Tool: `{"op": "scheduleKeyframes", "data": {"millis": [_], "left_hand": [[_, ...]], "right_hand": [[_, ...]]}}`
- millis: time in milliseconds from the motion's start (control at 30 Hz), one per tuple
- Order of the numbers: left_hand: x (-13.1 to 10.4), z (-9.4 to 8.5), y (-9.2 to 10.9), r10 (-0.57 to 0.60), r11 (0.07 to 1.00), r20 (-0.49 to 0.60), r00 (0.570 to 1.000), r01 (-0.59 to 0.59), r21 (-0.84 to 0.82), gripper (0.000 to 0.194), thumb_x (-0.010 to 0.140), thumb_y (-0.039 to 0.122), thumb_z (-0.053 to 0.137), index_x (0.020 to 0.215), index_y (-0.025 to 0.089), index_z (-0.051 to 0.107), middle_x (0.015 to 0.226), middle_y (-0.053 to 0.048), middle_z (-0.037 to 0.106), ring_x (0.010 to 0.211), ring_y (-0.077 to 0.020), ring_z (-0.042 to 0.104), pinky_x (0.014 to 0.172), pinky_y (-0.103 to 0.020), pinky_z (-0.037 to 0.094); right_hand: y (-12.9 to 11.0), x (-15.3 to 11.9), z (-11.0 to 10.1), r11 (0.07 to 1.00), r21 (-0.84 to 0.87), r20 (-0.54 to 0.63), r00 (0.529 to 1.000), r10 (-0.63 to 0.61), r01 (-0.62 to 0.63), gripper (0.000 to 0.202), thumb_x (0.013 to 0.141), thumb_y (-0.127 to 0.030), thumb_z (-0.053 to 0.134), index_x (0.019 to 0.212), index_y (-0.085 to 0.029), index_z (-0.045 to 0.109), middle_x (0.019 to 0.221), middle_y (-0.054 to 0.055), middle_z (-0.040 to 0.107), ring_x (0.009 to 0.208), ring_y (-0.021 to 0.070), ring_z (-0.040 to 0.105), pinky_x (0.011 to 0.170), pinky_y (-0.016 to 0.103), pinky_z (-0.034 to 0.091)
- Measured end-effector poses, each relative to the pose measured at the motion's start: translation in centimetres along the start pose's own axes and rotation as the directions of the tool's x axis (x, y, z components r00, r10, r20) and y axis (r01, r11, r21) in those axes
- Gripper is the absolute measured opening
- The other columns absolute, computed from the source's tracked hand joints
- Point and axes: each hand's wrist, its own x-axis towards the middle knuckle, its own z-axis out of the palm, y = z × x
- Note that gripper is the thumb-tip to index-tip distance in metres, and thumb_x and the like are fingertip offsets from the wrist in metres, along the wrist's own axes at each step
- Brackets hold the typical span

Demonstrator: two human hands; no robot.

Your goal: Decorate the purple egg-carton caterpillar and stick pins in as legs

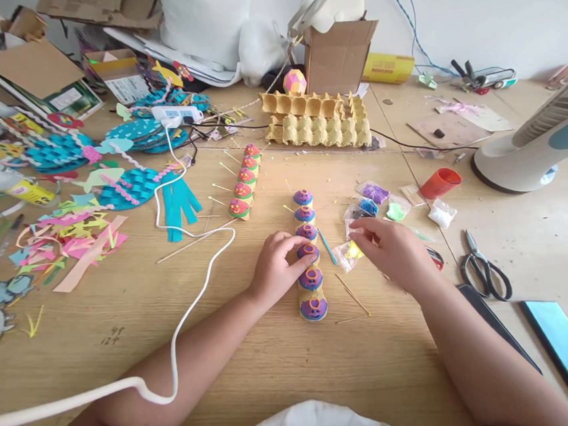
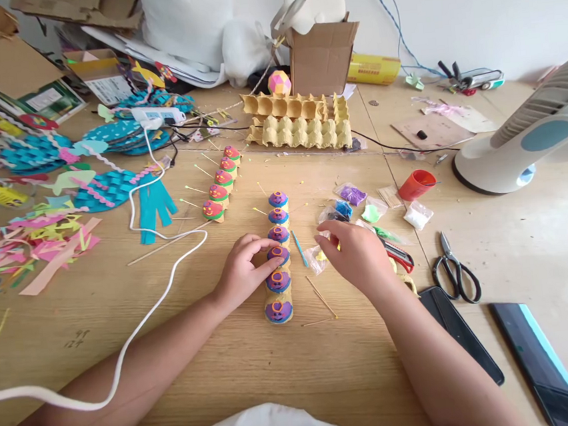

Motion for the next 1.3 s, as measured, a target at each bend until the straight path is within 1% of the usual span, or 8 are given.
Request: {"op": "scheduleKeyframes", "data": {"millis": [167, 300, 400, 533, 700, 767, 967, 1300], "left_hand": [[-0.1, 0.1, 0.0, 0.011, 1.0, -0.051, 0.999, -0.012, -0.025, 0.027, 0.089, 0.036, 0.076, 0.112, 0.024, 0.07, 0.096, -0.004, 0.065, 0.092, -0.0204, 0.061, 0.091, -0.038, 0.049], [-0.2, 0.1, 0.1, 0.005, 0.999, -0.071, 0.997, -0.009, -0.051, 0.022, 0.092, 0.035, 0.071, 0.111, 0.024, 0.069, 0.092, -0.003, 0.063, 0.092, -0.02, 0.06, 0.089, -0.036, 0.05], [-0.3, 0.2, 0.1, 0.01, 0.998, -0.075, 0.997, -0.015, -0.058, 0.019, 0.093, 0.033, 0.07, 0.11, 0.024, 0.069, 0.092, -0.003, 0.062, 0.092, -0.0197, 0.06, 0.089, -0.035, 0.05], [-0.3, 0.2, 0.0, 0.011, 0.998, -0.076, 0.997, -0.016, -0.063, 0.018, 0.093, 0.032, 0.07, 0.11, 0.025, 0.069, 0.092, -0.003, 0.062, 0.092, -0.0195, 0.06, 0.089, -0.035, 0.05], [-0.4, 0.3, -0.2, 0.001, 0.997, -0.074, 0.997, -0.006, -0.075, 0.02, 0.093, 0.032, 0.07, 0.111, 0.024, 0.069, 0.093, -0.003, 0.061, 0.093, -0.0194, 0.06, 0.089, -0.035, 0.05], [-0.4, 0.3, -0.1, -0.002, 0.997, -0.074, 0.997, -0.004, -0.076, 0.02, 0.093, 0.032, 0.07, 0.11, 0.024, 0.069, 0.093, -0.003, 0.061, 0.093, -0.0195, 0.06, 0.089, -0.035, 0.051], [-0.3, 0.2, 0.0, 0.008, 0.998, -0.078, 0.997, -0.013, -0.063, 0.017, 0.093, 0.03, 0.069, 0.109, 0.024, 0.069, 0.091, -0.003, 0.06, 0.092, -0.019, 0.06, 0.087, -0.034, 0.05], [-0.2, 0.0, 0.8, 0.042, 0.999, -0.066, 0.997, -0.044, -0.031, 0.011, 0.094, 0.025, 0.068, 0.104, 0.023, 0.071, 0.092, -0.003, 0.064, 0.091, -0.0183, 0.06, 0.085, -0.033, 0.049]], "right_hand": [[0.9, -0.6, -1.4, 0.982, -0.187, 0.174, 0.985, 0.017, 0.016, 0.024, 0.097, -0.034, 0.058, 0.111, -0.027, 0.075, 0.089, 0.004, 0.076, 0.074, 0.0196, 0.066, 0.062, 0.03, 0.039], [1.0, -0.5, -0.7, 0.952, -0.254, 0.249, 0.962, -0.109, 0.173, 0.032, 0.092, -0.025, 0.067, 0.124, -0.027, 0.071, 0.116, 0.008, 0.071, 0.105, 0.0258, 0.068, 0.084, 0.036, 0.049], [0.3, -0.5, -0.2, 0.924, -0.307, 0.322, 0.939, -0.123, 0.227, 0.039, 0.088, -0.019, 0.071, 0.127, -0.024, 0.069, 0.123, 0.012, 0.065, 0.118, 0.0298, 0.063, 0.092, 0.039, 0.05], [-1.4, -1.3, -0.3, 0.908, -0.355, 0.406, 0.911, -0.064, 0.222, 0.016, 0.092, -0.024, 0.07, 0.107, -0.019, 0.074, 0.12, 0.014, 0.066, 0.118, 0.0313, 0.064, 0.092, 0.039, 0.051], [-3.1, -3.4, 0.4, 0.871, -0.372, 0.485, 0.867, -0.113, 0.321, 0.015, 0.094, -0.031, 0.07, 0.1, -0.018, 0.073, 0.109, 0.013, 0.072, 0.105, 0.0312, 0.07, 0.087, 0.041, 0.052], [-3.4, -4.0, 1.2, 0.856, -0.389, 0.501, 0.858, -0.114, 0.34, 0.016, 0.094, -0.031, 0.068, 0.102, -0.017, 0.072, 0.105, 0.014, 0.073, 0.101, 0.0329, 0.071, 0.082, 0.042, 0.053], [-4.0, -4.1, 3.4, 0.833, -0.451, 0.482, 0.873, -0.075, 0.32, 0.022, 0.093, -0.006, 0.052, 0.097, -0.011, 0.074, 0.097, 0.018, 0.075, 0.094, 0.03, 0.075, 0.071, 0.036, 0.051], [-3.4, -2.4, 2.3, 0.928, -0.354, 0.387, 0.921, 0.03, 0.118, 0.021, 0.094, -0.019, 0.052, 0.101, -0.017, 0.072, 0.106, 0.011, 0.077, 0.098, 0.0252, 0.073, 0.074, 0.031, 0.044]]}}
